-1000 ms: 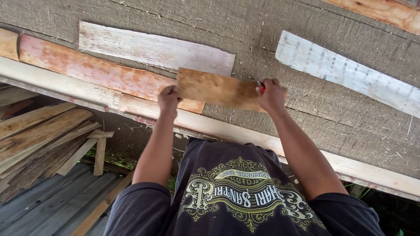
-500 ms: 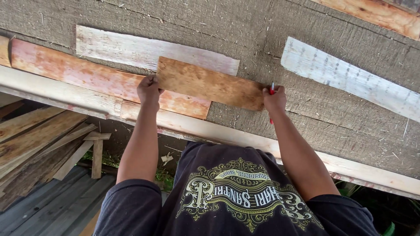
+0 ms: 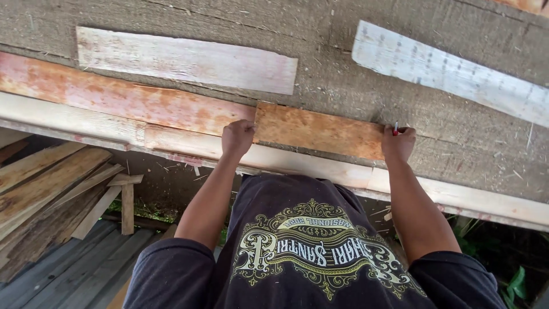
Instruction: The person uses a red utility knife to cut several wooden planks on a workbench. They position each plank, score it with the knife, and break off the cut sections. The cut pieces are set aside on the bench.
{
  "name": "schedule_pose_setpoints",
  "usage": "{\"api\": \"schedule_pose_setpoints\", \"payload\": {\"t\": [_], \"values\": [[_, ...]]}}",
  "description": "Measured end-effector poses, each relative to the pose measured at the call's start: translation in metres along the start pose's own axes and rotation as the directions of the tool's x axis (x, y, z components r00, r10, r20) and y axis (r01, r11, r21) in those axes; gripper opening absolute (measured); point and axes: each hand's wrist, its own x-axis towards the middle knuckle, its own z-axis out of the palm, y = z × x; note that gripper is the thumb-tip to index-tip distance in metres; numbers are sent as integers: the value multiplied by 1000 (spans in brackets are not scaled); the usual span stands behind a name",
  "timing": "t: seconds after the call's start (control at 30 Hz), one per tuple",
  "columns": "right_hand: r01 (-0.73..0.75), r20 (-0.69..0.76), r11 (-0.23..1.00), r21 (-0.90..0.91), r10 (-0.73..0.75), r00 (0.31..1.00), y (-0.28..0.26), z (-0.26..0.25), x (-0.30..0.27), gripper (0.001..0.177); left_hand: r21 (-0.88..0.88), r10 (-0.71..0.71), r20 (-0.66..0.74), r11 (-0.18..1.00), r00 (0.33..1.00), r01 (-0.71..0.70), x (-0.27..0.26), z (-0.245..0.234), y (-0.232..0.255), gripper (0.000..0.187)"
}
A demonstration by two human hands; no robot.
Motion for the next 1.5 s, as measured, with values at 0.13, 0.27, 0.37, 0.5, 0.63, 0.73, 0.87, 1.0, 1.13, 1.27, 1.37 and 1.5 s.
{"api": "schedule_pose_setpoints", "payload": {"t": [0.13,0.27,0.37,0.5,0.63,0.73,0.87,1.0,1.13,1.27,1.37,1.5], "values": [[-42,-38,999,20,43,998,40,-8,-5,44,-8,-31,-10,999,999,31,-34,11,32,25],[-1,-15,997,72,3,1000,52,-21,-10,41,60,7,-95,998,995,-1,-36,42,19,23],[1,30,996,93,-3,1000,43,-34,-18,41,91,39,-147,996,988,-26,-31,60,2,24],[-10,89,994,108,0,996,40,-43,-23,40,21,55,-199,998,978,-52,-38,66,3,26],[-22,122,994,106,9,992,43,-47,-22,40,10,38,-240,999,970,-37,-63,59,24,29],[-44,153,993,105,28,988,38,-56,-30,40,14,20,-229,1000,973,-18,-67,61,25,32],[-70,181,984,166,39,983,35,-64,-36,32,38,23,-270,999,962,-13,-60,65,20,28],[-73,195,982,174,38,980,35,-63,-36,30,23,8,-294,1000,956,-1,-55,66,13,24],[-56,179,977,207,19,984,34,-63,-39,28,-102,-95,-313,993,945,66,-86,43,49,25],[-66,139,973,220,36,990,49,-51,-29,26,-172,-161,-255,978,954,120,-93,32,56,30],[-58,111,966,252,30,993,60,-44,-22,24,-181,-186,-226,972,956,146,-90,30,56,30],[-59,92,939,339,29,995,58,-45,-28,21,-236,-210,-213,959,954,158,-85,29,50,30]]}}
